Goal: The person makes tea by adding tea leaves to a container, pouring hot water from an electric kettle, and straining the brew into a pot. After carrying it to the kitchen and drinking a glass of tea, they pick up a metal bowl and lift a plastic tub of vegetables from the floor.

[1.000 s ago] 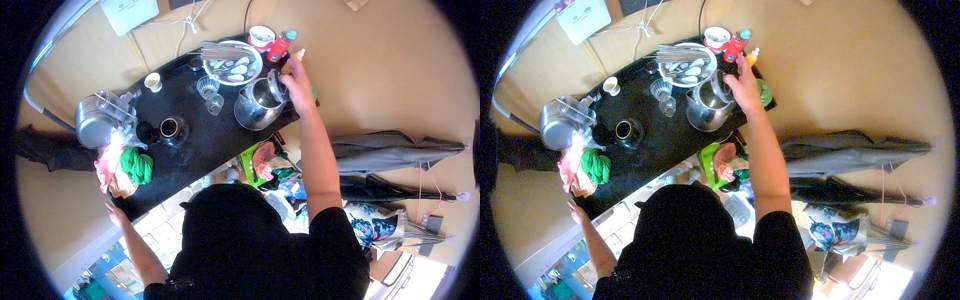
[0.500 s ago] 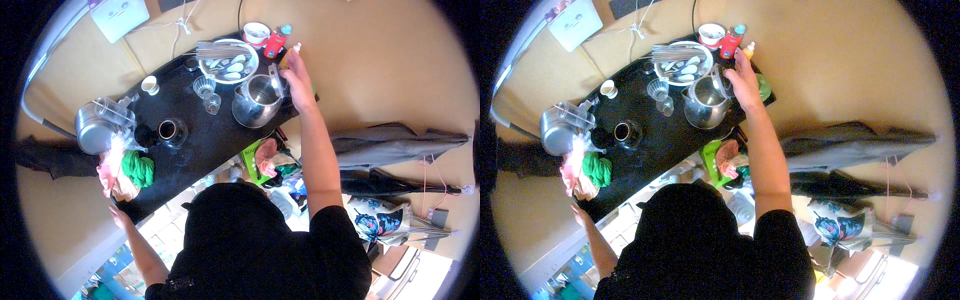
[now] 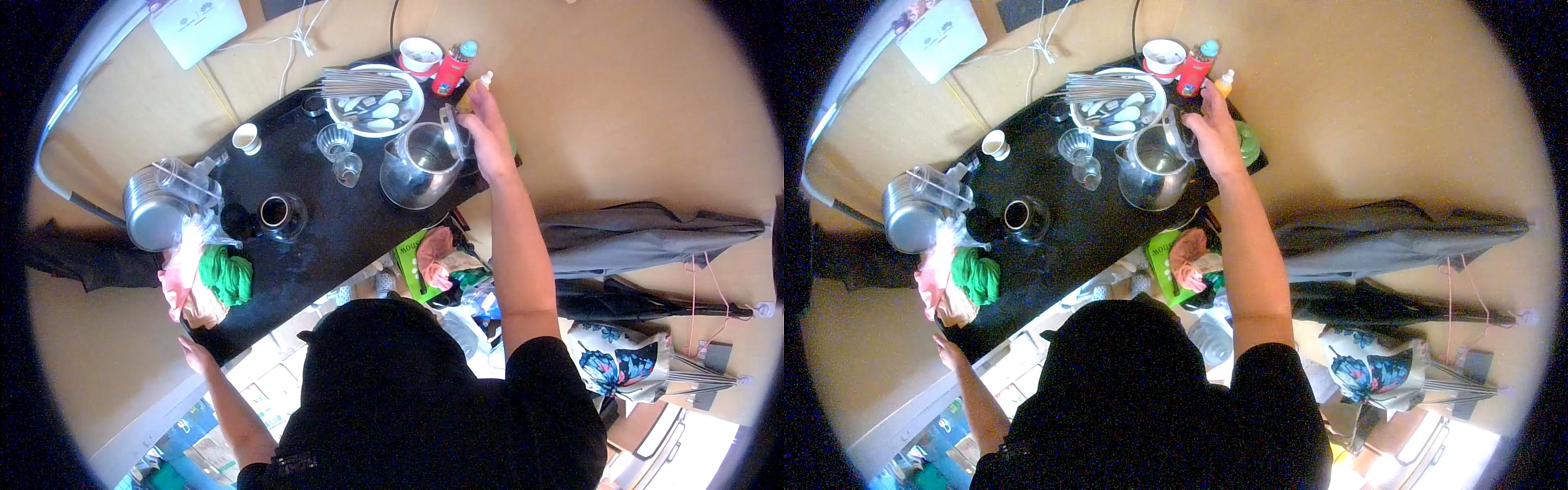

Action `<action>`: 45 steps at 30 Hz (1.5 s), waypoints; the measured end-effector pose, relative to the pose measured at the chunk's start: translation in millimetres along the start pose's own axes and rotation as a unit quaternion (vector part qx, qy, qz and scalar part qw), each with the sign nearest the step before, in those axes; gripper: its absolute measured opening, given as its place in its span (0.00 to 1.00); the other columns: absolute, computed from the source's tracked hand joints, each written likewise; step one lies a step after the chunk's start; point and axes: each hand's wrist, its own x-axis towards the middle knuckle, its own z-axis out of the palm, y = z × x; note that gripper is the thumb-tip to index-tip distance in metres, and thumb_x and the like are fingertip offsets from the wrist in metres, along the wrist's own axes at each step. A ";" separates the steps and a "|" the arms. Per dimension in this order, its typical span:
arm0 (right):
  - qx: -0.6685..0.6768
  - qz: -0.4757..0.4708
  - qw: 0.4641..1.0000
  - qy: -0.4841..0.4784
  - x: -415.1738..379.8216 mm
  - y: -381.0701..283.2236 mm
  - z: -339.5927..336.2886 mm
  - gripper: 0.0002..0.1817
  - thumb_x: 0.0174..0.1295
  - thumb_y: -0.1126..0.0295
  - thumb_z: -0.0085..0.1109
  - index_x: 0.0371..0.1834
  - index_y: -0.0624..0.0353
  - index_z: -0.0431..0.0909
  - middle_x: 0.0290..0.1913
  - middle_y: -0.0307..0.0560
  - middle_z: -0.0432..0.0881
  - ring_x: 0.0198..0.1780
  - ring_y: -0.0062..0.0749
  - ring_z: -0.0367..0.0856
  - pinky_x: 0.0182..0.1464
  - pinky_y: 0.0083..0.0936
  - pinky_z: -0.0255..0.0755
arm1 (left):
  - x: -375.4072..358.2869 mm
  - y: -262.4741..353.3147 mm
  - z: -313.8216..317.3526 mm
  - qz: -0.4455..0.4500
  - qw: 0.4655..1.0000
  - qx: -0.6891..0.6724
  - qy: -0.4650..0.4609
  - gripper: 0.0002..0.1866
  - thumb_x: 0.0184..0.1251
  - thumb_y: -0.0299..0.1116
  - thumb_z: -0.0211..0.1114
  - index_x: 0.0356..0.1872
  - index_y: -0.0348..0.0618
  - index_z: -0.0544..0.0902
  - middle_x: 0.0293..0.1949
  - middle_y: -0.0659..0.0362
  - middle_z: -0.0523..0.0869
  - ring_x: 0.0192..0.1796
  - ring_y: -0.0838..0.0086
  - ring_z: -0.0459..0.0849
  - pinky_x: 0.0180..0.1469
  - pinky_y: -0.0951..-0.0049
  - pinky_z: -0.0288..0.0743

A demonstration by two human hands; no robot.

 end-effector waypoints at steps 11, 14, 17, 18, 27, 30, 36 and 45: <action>-0.015 0.005 1.000 0.005 2.0 5.0 -2.2 0.41 0.66 0.73 0.55 0.83 0.63 0.51 0.81 0.64 0.56 0.84 0.50 0.51 0.82 0.38 0.47 | 2.9 -3.6 2.0 -0.012 1.000 0.005 -0.002 0.45 0.79 0.69 0.36 0.72 0.35 0.74 0.68 0.40 0.78 0.71 0.45 0.75 0.73 0.56 0.66; -0.009 0.000 1.000 -0.002 2.2 3.9 -1.8 0.41 0.66 0.73 0.55 0.83 0.63 0.51 0.81 0.64 0.56 0.84 0.50 0.51 0.82 0.39 0.47 | -0.2 -0.4 0.6 -0.019 1.000 0.004 -0.003 0.45 0.79 0.69 0.36 0.71 0.35 0.74 0.68 0.40 0.78 0.70 0.44 0.75 0.73 0.56 0.66; -0.012 0.005 1.000 0.008 0.7 2.3 -0.5 0.41 0.65 0.73 0.56 0.83 0.63 0.52 0.81 0.64 0.57 0.84 0.50 0.51 0.82 0.39 0.46 | 1.0 -4.7 2.3 0.025 0.999 0.031 0.007 0.44 0.80 0.68 0.35 0.71 0.35 0.75 0.68 0.39 0.78 0.70 0.44 0.75 0.73 0.55 0.67; -0.012 0.005 1.000 0.008 0.9 2.7 -0.6 0.41 0.65 0.73 0.56 0.83 0.63 0.52 0.81 0.64 0.57 0.84 0.49 0.51 0.82 0.39 0.46 | 3.2 -9.0 4.3 0.048 0.998 0.045 0.013 0.44 0.80 0.68 0.35 0.71 0.34 0.75 0.67 0.38 0.78 0.70 0.43 0.75 0.73 0.55 0.67; -0.014 0.007 1.000 0.004 1.2 4.2 -1.7 0.41 0.65 0.72 0.55 0.83 0.63 0.52 0.81 0.65 0.57 0.84 0.49 0.52 0.82 0.38 0.47 | -1.3 -1.5 0.8 -0.006 1.000 -0.001 0.000 0.46 0.79 0.69 0.34 0.71 0.35 0.74 0.68 0.37 0.77 0.70 0.42 0.75 0.73 0.54 0.66; -0.016 0.005 1.000 0.006 0.7 3.5 -1.2 0.41 0.65 0.72 0.55 0.83 0.63 0.52 0.81 0.65 0.57 0.84 0.49 0.52 0.82 0.39 0.48 | -1.4 0.4 0.3 -0.004 1.000 0.001 0.005 0.47 0.78 0.70 0.34 0.71 0.35 0.74 0.67 0.37 0.78 0.70 0.42 0.75 0.73 0.54 0.66; -0.037 0.002 0.999 0.019 2.6 10.4 -3.2 0.41 0.66 0.69 0.58 0.82 0.63 0.53 0.81 0.63 0.58 0.83 0.49 0.53 0.82 0.39 0.48 | -3.7 4.9 -4.5 -0.025 1.000 0.010 -0.013 0.39 0.81 0.63 0.39 0.73 0.39 0.73 0.63 0.35 0.81 0.63 0.39 0.80 0.66 0.47 0.73; -0.033 -0.016 0.999 0.035 3.7 19.1 -3.7 0.47 0.67 0.60 0.66 0.82 0.70 0.51 0.83 0.61 0.53 0.83 0.46 0.54 0.82 0.37 0.47 | 10.4 -31.8 16.0 0.140 0.967 0.210 0.037 0.26 0.83 0.46 0.47 0.73 0.41 0.70 0.57 0.35 0.84 0.53 0.39 0.86 0.52 0.47 0.82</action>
